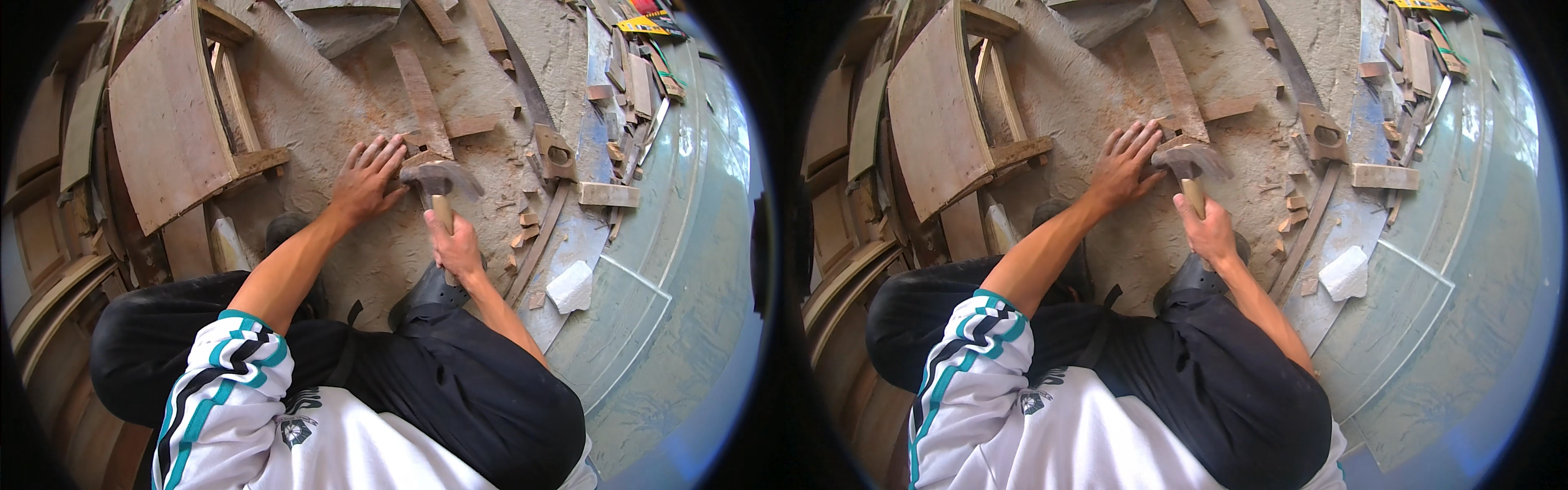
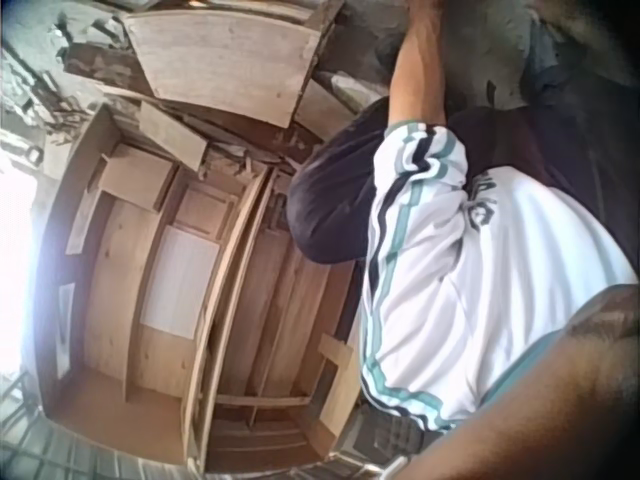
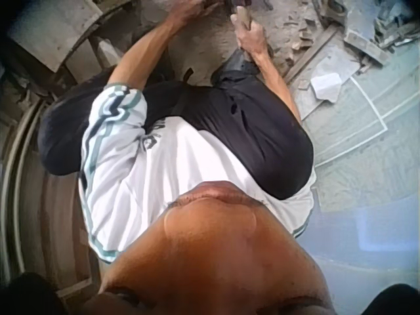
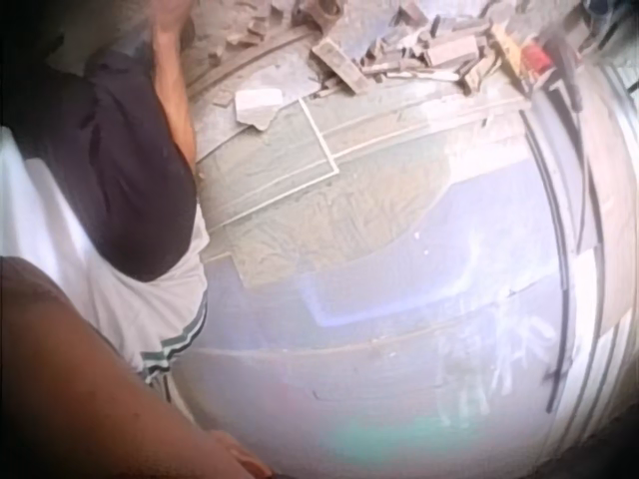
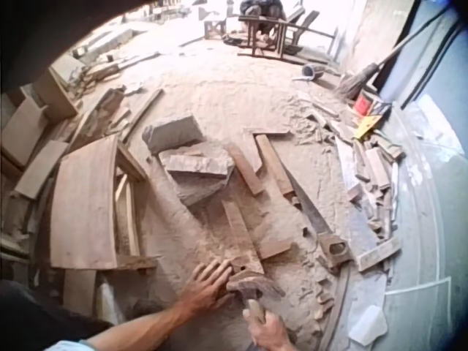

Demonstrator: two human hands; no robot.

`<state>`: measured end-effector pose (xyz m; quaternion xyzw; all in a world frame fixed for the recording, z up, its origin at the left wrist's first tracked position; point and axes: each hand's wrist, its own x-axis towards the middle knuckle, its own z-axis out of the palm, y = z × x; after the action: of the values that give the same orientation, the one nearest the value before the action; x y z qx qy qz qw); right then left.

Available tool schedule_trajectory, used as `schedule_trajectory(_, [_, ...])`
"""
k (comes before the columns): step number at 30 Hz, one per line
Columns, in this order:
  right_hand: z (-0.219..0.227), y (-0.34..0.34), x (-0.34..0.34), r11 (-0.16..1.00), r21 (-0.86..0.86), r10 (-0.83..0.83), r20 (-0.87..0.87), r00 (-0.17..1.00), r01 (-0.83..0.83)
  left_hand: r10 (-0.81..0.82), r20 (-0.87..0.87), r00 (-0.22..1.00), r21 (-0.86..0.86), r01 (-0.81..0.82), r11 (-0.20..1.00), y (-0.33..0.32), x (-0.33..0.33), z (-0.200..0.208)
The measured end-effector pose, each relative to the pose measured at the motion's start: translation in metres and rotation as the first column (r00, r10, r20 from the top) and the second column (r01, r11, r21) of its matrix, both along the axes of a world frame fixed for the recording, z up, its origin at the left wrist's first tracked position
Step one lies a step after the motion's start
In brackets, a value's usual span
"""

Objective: The person sits on the floor and assembles small wooden pieces into a cross-shaped structure. They use a hammer to drive nails into the joints and a hand saw to cut a wooden piece to size. The person repeatedly checks the fit of the components and adjusts them by hand.

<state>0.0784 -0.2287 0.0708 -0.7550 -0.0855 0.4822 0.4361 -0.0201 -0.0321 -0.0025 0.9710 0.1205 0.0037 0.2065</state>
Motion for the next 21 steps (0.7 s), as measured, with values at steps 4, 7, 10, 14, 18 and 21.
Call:
schedule_trajectory(4, [0.013, -0.003, 0.015, 0.965, 0.096, -0.237, -0.058, 0.970, 0.242, 0.013, 0.017, 1.000, -0.014, -0.013, 1.000, 0.001, 0.001, 0.004])
schedule_trajectory(7, [0.010, -0.005, 0.016, 0.952, 0.089, -0.289, -0.067, 0.955, 0.294, 0.014, -0.002, 1.000, -0.015, -0.014, 1.000, 0.000, 0.001, 0.006])
schedule_trajectory(10, [-0.018, -0.015, 0.005, 0.996, -0.076, -0.039, 0.082, 0.996, 0.045, 0.009, 0.005, 1.000, -0.015, -0.009, 1.000, -0.001, 0.004, 0.005])
schedule_trajectory(14, [-0.002, -0.007, 0.006, 0.996, 0.046, -0.080, 0.080, 0.994, 0.077, 0.009, 0.004, 1.000, -0.009, -0.009, 1.000, 0.000, 0.002, 0.002])
schedule_trajectory(18, [0.012, -0.004, 0.021, 0.941, 0.178, -0.291, -0.020, 0.957, 0.290, 0.008, 0.006, 1.000, -0.015, -0.008, 1.000, 0.000, 0.002, 0.002])
schedule_trajectory(21, [0.012, -0.001, 0.015, 0.972, 0.120, -0.214, 0.106, 0.971, 0.201, 0.010, 0.004, 1.000, -0.011, -0.010, 1.000, -0.001, 0.003, 0.003])
